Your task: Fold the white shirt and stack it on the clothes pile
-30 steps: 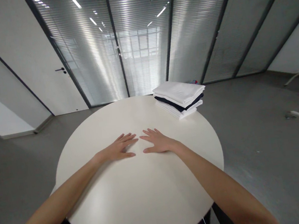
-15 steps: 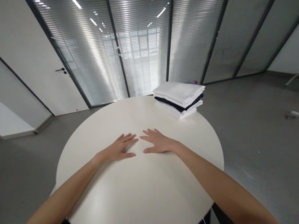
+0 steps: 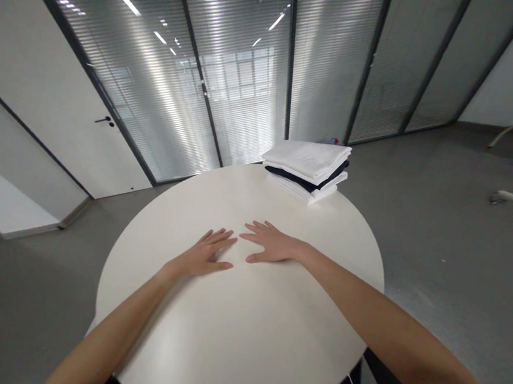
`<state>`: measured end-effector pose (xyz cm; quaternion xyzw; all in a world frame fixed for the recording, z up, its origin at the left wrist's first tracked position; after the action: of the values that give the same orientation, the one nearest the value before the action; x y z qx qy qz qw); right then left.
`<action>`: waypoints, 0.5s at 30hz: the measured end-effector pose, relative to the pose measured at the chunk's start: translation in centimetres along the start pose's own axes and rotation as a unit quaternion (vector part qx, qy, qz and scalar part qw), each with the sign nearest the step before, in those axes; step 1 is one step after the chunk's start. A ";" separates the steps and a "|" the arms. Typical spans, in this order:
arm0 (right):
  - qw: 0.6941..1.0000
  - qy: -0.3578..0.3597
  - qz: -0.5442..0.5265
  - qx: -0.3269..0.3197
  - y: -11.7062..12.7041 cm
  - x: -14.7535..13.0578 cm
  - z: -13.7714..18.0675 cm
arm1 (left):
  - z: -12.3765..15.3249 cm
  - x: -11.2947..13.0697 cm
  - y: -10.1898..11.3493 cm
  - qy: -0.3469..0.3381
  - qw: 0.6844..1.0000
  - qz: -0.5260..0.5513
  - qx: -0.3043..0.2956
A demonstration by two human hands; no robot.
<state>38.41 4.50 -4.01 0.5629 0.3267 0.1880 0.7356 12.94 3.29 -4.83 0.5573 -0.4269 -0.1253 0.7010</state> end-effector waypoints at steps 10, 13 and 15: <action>1.000 -0.012 -0.023 0.011 0.2 -0.3 0.2 | 0.2 -0.2 -0.2 -0.004 0.999 0.038 0.017; 1.000 -0.011 -0.011 0.004 0.2 -0.3 0.2 | 0.1 -0.3 -0.2 -0.002 1.000 0.018 0.007; 1.000 -0.009 -0.004 0.001 0.1 -0.2 0.1 | 0.0 -0.3 -0.1 -0.007 1.000 0.013 0.008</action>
<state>38.32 4.32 -3.80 0.5640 0.3220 0.1799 0.7388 12.81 3.40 -5.08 0.5565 -0.4402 -0.1161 0.6950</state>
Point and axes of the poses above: each hand's wrist, its own z-axis away from the middle knuckle, its own y-axis out of the back of the hand, x = y × z, the point moved 2 cm from there along -z, towards the middle knuckle, and after that the axes turned 8 degrees about z, right-handed, at the moved point
